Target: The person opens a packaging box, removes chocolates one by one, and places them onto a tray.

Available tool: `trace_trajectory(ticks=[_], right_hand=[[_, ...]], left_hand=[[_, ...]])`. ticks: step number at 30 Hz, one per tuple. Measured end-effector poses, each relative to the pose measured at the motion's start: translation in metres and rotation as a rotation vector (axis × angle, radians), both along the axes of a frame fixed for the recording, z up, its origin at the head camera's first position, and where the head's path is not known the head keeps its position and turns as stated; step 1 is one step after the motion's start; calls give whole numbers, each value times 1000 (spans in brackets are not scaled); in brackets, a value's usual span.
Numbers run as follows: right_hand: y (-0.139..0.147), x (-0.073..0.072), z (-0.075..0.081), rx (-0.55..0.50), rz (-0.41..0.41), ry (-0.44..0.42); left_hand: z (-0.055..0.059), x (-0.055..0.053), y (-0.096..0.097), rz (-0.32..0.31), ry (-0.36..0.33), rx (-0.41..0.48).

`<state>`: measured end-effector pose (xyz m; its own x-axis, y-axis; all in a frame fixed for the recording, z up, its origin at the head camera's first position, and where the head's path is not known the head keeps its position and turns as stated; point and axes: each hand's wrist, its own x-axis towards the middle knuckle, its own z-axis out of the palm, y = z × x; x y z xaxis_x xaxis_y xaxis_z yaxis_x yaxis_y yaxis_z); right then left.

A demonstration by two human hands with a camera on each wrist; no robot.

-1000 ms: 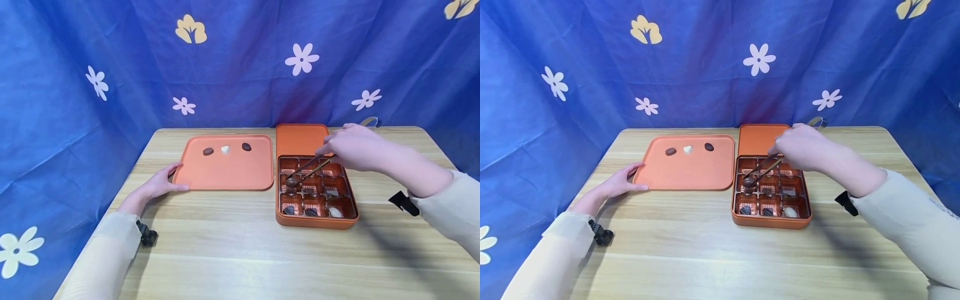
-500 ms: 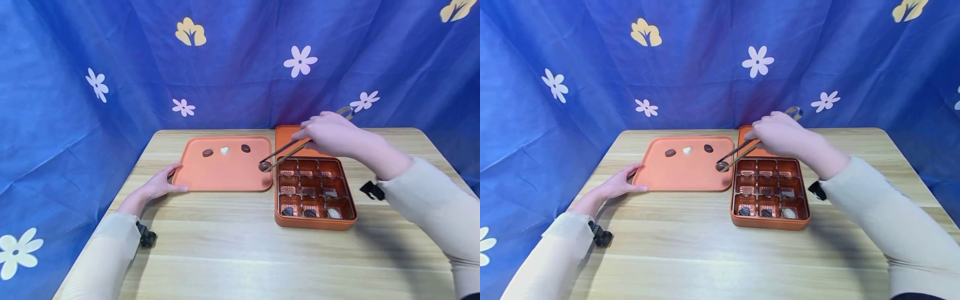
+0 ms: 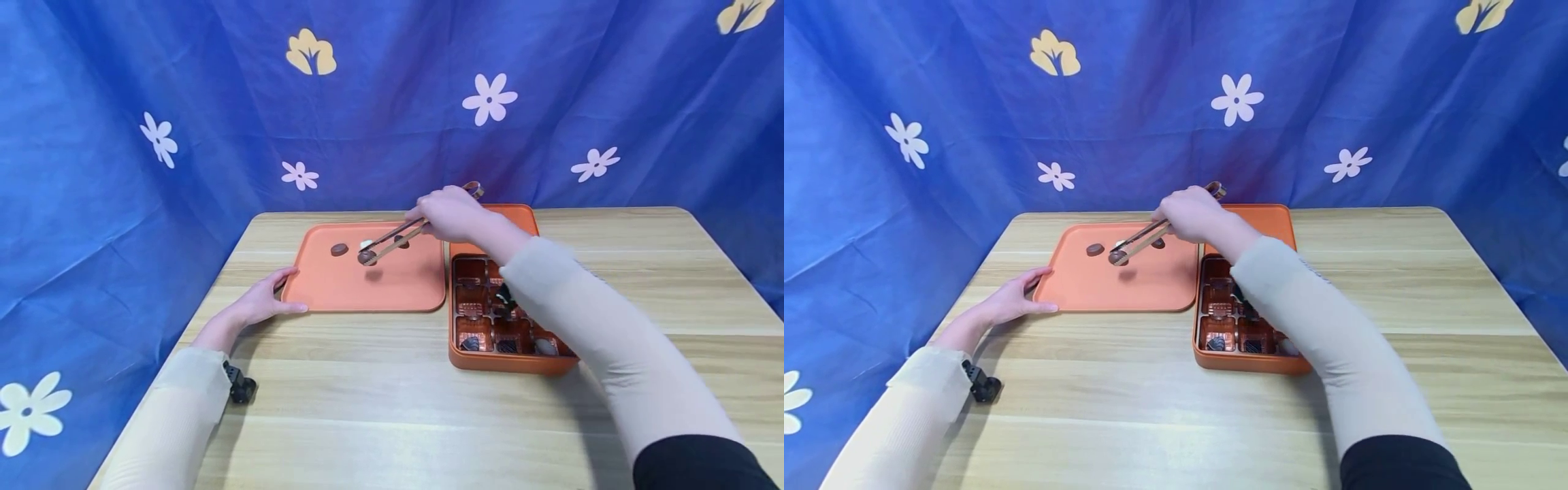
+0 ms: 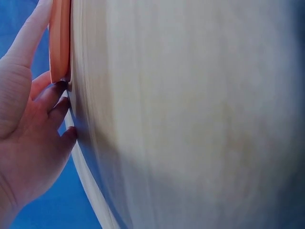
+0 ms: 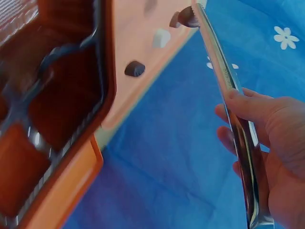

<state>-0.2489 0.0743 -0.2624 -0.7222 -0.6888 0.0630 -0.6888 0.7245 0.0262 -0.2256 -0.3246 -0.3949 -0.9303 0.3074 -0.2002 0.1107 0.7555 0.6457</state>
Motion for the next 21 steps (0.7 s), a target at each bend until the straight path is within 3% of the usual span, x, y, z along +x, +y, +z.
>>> trace_trajectory(ticks=[11, 21], right_hand=[[-47, -18, -26, -5, -37, -107], [-60, -23, -40, 3, -82, -156]], left_hand=[[1, 1, -2, 7, 4, -22], [1, 0, 0, -2, 4, -4]])
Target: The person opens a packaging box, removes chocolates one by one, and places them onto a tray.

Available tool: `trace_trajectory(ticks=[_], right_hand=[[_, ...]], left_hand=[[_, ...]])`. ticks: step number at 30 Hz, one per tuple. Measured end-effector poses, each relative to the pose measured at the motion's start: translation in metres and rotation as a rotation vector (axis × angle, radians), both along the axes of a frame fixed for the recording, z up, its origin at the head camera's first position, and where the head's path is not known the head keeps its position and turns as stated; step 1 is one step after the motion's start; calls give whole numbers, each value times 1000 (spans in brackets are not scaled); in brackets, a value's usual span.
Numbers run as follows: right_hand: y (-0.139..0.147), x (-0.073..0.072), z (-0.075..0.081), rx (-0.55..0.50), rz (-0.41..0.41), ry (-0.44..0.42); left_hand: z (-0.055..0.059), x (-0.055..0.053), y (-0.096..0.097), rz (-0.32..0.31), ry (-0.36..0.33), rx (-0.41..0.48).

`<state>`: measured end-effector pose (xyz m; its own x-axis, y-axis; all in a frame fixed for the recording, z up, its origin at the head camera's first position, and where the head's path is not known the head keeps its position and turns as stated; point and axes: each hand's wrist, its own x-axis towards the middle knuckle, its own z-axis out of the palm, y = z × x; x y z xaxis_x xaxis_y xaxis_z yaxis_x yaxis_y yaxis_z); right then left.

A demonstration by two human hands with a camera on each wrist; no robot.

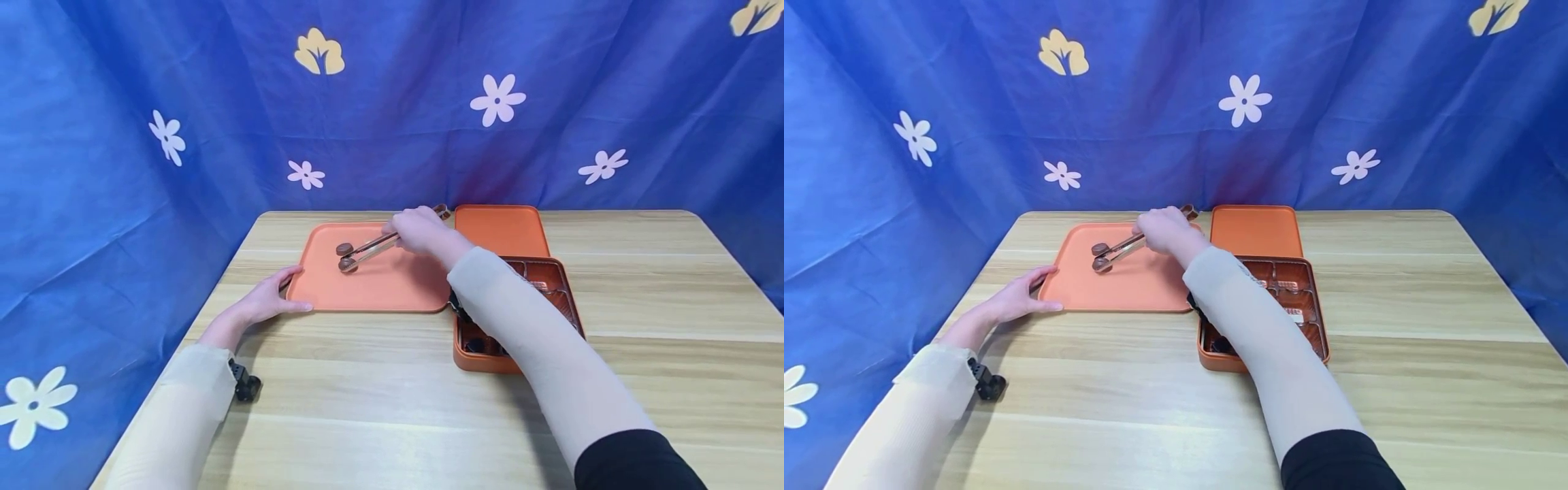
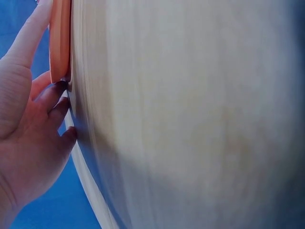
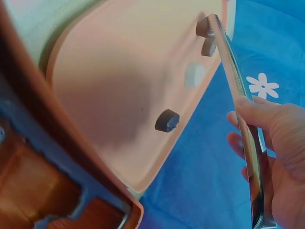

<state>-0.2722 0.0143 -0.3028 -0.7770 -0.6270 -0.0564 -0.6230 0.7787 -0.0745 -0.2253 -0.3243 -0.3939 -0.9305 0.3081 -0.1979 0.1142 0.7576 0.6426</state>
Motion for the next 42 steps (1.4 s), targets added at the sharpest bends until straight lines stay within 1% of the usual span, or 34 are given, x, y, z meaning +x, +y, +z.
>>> trace_trajectory(ticks=[5, 9, 13, 18, 22, 25, 30, 34, 38, 42], right_hand=[[2, 0, -7, -4, -2, -30], [7, 1, -6, -26, -12, -50], [22, 3, 4, -65, -12, -31], [59, 12, 26, -97, 13, 10], [97, 27, 40, -133, 51, 63], [124, 40, 46, -149, 77, 119], [167, 63, 44, -160, 84, 191], [199, 83, 42, -169, 57, 210], [225, 100, 49, -146, 24, 218], [239, 114, 64, -68, 22, 233]], left_hand=[[-1, -1, 3, -2, -6, 7], [-1, -1, 3, 6, -13, 6], [-1, 0, 1, 17, -15, 6], [1, 0, 2, 7, -15, 5], [0, 0, 2, -1, -6, -1], [-1, -1, 2, -1, -5, -2], [-2, 1, -1, -3, -1, 4], [-1, 2, -2, -7, 2, 13], [0, 2, -1, -7, 5, 13], [2, 3, 1, -5, -2, 15]])
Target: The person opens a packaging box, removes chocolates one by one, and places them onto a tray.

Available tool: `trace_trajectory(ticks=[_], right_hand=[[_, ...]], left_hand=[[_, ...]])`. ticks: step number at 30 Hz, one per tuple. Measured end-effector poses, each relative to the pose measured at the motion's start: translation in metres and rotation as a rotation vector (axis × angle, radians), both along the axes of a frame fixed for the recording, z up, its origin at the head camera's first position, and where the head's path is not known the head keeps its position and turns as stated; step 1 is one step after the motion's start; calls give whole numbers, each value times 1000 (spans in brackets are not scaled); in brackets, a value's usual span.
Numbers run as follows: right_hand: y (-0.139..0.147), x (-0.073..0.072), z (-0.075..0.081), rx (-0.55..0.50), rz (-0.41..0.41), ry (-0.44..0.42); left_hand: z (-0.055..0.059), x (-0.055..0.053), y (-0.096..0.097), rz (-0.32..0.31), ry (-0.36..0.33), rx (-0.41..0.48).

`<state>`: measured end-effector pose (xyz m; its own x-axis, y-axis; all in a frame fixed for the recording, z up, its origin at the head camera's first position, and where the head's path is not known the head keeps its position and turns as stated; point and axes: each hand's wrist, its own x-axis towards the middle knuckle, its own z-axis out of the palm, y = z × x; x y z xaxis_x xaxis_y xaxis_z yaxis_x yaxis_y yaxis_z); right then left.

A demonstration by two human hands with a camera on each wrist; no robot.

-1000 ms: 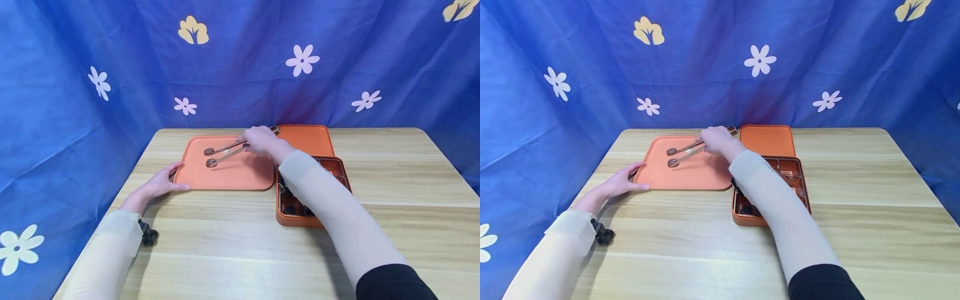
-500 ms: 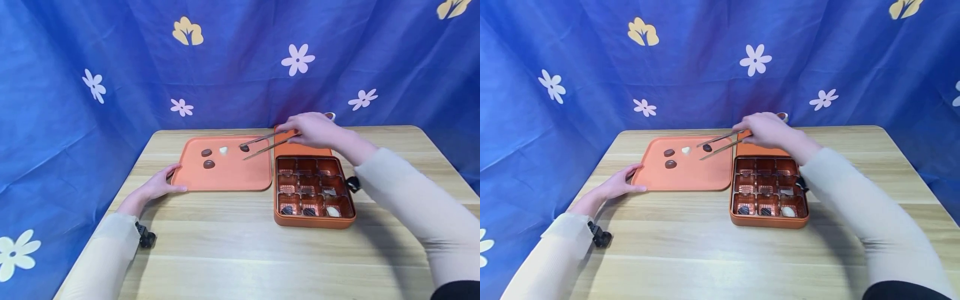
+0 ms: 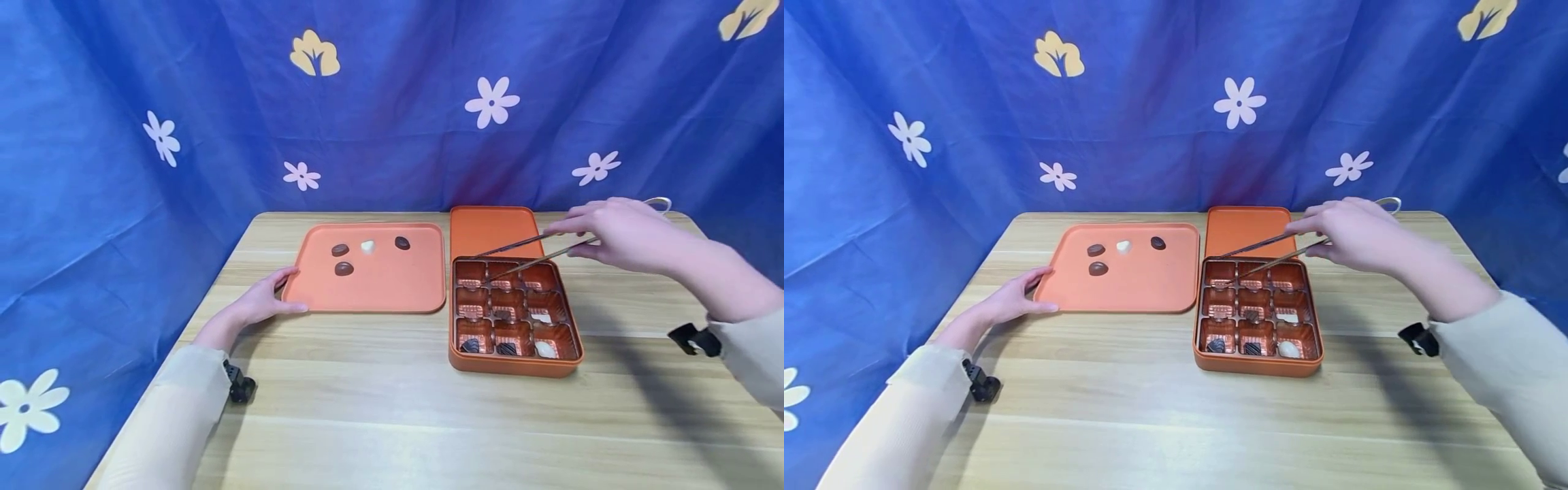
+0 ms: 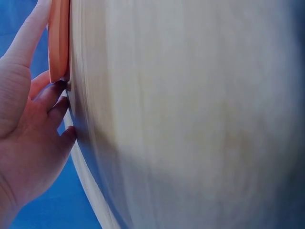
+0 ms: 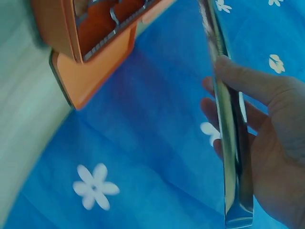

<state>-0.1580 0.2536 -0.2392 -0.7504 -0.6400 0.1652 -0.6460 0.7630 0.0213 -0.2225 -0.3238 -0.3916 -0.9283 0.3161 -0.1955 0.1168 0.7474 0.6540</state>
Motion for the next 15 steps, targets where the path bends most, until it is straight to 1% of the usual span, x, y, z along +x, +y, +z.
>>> trace_trajectory(ticks=[3, 6, 8, 11, 15], right_hand=[[5, 7, 11, 68, -21, 2], [4, 10, 18, 131, -46, -10], [0, 11, 21, 164, -51, -27], [-5, 11, 21, 200, -26, -41], [-12, 8, 18, 227, 26, -43]], left_hand=[[1, 0, 2, 6, -9, 6], [1, -1, 2, 11, -12, 12], [1, -1, 2, 13, -17, 14], [0, -1, 2, 17, -23, 11], [-1, -2, 2, 20, -23, 4]])
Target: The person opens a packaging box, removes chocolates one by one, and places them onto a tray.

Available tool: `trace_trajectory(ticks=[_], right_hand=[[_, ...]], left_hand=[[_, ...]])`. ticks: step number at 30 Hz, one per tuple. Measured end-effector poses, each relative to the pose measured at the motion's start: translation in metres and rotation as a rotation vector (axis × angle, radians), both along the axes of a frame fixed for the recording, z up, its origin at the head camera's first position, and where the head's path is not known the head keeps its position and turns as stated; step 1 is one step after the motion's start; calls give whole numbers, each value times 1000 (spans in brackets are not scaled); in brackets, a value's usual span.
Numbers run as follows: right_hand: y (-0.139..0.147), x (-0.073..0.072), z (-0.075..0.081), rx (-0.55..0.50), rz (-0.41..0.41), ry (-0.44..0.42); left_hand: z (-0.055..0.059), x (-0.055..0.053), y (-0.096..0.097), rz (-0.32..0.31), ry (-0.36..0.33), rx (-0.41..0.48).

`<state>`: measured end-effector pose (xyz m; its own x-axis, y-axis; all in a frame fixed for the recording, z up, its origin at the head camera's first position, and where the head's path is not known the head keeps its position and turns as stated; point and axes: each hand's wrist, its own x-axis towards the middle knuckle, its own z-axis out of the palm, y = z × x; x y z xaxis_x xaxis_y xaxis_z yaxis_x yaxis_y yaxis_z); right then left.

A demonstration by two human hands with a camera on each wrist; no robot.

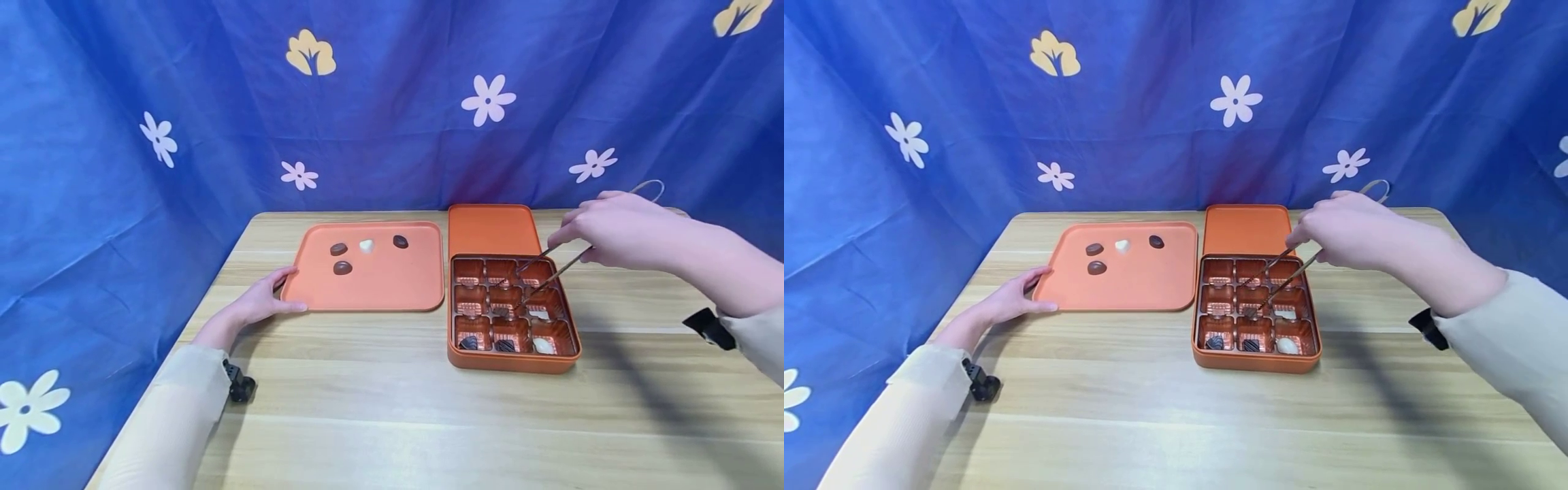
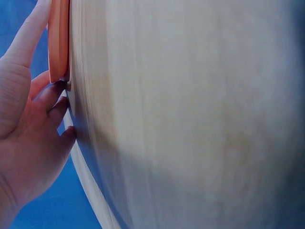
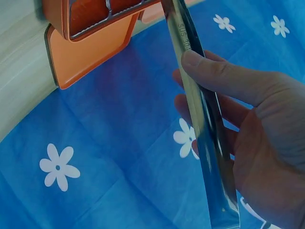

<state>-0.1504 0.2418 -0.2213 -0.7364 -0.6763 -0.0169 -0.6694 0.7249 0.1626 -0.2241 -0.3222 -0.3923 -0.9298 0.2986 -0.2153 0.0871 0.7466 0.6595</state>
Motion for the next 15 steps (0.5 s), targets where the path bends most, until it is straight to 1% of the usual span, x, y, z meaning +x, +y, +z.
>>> trace_trajectory(ticks=[6, 11, 15], right_hand=[[-13, -9, -2, 15, 46, -29], [-15, -14, -6, 10, 32, -62], [-11, -14, -3, -14, 4, -72]], left_hand=[[1, 1, 0, 2, -2, -3], [-1, 1, -1, 1, -4, 4], [-1, 2, -1, 5, -8, 11]])
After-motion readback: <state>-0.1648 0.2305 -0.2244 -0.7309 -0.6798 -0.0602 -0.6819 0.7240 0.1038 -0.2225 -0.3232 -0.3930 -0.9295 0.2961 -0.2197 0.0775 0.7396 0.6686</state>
